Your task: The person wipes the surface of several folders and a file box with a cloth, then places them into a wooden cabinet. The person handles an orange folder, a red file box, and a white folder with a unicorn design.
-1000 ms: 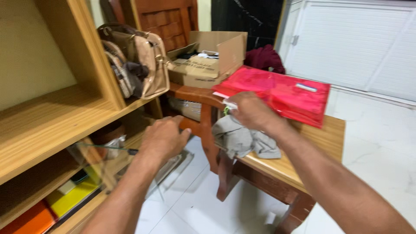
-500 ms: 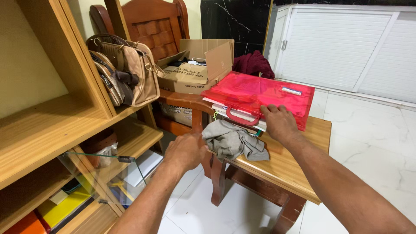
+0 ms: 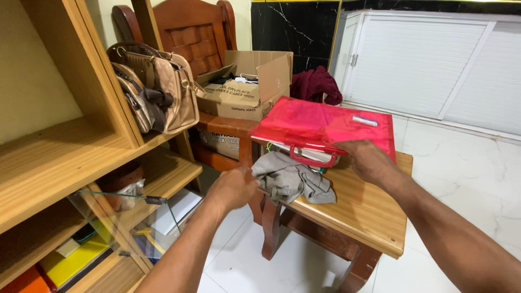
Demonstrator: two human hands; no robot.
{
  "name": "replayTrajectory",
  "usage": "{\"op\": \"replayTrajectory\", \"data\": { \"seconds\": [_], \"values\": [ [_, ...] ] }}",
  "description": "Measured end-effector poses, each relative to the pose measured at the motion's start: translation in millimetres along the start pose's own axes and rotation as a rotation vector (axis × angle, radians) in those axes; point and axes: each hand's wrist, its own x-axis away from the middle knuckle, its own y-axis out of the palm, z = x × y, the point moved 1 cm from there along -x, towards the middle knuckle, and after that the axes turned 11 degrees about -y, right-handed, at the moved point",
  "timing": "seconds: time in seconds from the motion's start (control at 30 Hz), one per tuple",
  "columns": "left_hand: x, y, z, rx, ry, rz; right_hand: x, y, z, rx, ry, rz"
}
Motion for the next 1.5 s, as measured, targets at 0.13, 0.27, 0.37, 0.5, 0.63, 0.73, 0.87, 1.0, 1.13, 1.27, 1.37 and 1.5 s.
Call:
{"op": "replayTrajectory", "data": {
  "seconds": [0.13,0.27,0.37,0.5,0.63,0.73,0.87,1.0,1.13,1.27,1.37,1.5],
  "values": [
    [-45.1,19.5,-6.7,0.427,-0.108,-0.001,17.6,-3.5,4.5,0.033,-0.068,0.036],
    [-83.9,42.2,-16.1,0.752,-0.163,0.016,30.0,-9.4,9.7,0.061,-0.105,-0.021],
    [-115.5,58.3,-12.7,0.946,-0.285,-0.063,36.5,-17.0,23.4,0.041,-0.054,-0.126],
    [-151.6,72.5,2.3,1.066,-0.178,-0.044,35.8,-27.0,63.7,-0.177,0.178,-0.108],
    [-162.5,70.6,1.6,0.71,-0.169,0.215,34.6,-8.4,116.5,-0.226,0.745,0.07],
    [-163.3,62.5,4.1,0.478,-0.106,0.345,32.8,14.2,141.3,-0.318,0.832,-0.02],
    [-173.2,50.7,11.4,0.659,-0.057,0.324,26.5,19.7,156.4,-0.565,0.91,0.102],
    [-180.8,51.2,19.1,1.071,-0.206,0.053,18.3,-1.2,155.5,-0.848,0.884,0.226],
    [-180.6,38.2,25.3,0.976,-0.022,0.212,3.8,-18.1,150.4,-1.036,0.948,0.37],
    [-183.2,27.6,34.5,1.118,-0.085,0.147,1.5,-21.1,156.1,-1.214,0.922,0.366],
    [-186.5,24.0,41.6,1.251,-0.193,0.051,-0.4,-17.7,160.6,-1.414,0.841,0.317],
    [-180.2,49.1,44.7,1.552,-0.296,-0.168,14.3,5.0,153.6,-1.538,0.858,0.295]
  ]
}}
